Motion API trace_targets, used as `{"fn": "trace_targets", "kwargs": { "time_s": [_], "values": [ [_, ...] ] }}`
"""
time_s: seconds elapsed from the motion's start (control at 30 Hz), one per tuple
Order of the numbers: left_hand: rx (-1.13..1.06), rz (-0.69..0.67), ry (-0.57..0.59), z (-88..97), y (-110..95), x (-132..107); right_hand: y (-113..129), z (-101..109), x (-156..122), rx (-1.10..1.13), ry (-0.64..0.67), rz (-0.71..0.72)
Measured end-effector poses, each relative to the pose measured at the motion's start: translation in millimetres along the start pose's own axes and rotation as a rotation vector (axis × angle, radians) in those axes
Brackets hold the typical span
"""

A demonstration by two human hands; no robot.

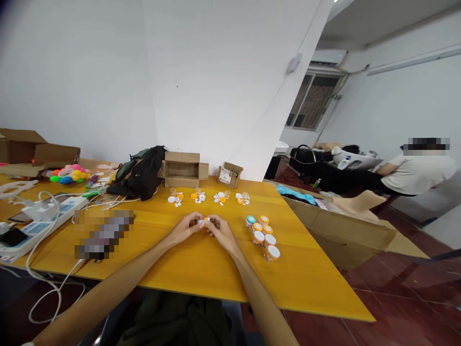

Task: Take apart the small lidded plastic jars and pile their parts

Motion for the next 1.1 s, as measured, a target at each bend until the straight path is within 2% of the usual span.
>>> {"fn": "trace_targets", "kwargs": {
  "time_s": [0.27, 0.4, 0.67, 0.9, 1.1],
  "values": [
    [0.054, 0.052, -0.005, 2.6, 2.3, 0.0, 9.8, -2.0, -1.1, 0.006, 0.03, 0.102],
    [0.102, 0.054, -0.018, 3.1, 2.2, 0.0, 8.7, -1.5, -1.2, -0.005, 0.02, 0.079],
    [0.005, -0.043, -0.004, -0.1, -1.6, -1.6, 2.3, 6.4, 2.2, -0.003, -0.04, 0.079],
    [-0.002, 0.087, -0.037, 4.3, 8.5, -0.9, 3.7, -1.3, 1.2, 0.012, 0.009, 0.09],
    [0.033, 0.022, -0.037, 4.2, -0.7, -1.8, 4.1, 0.1, 0.9, 0.01, -0.027, 0.093]
  ]
}}
Point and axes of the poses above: each hand's wrist, its own x-axis towards the middle knuckle, its own z-axis out of the back of the hand, y = z × x, the point moved 9 cm from there along x, towards the middle knuckle, and after that the axes turned 3 degrees about x, right-handed, at the moved point
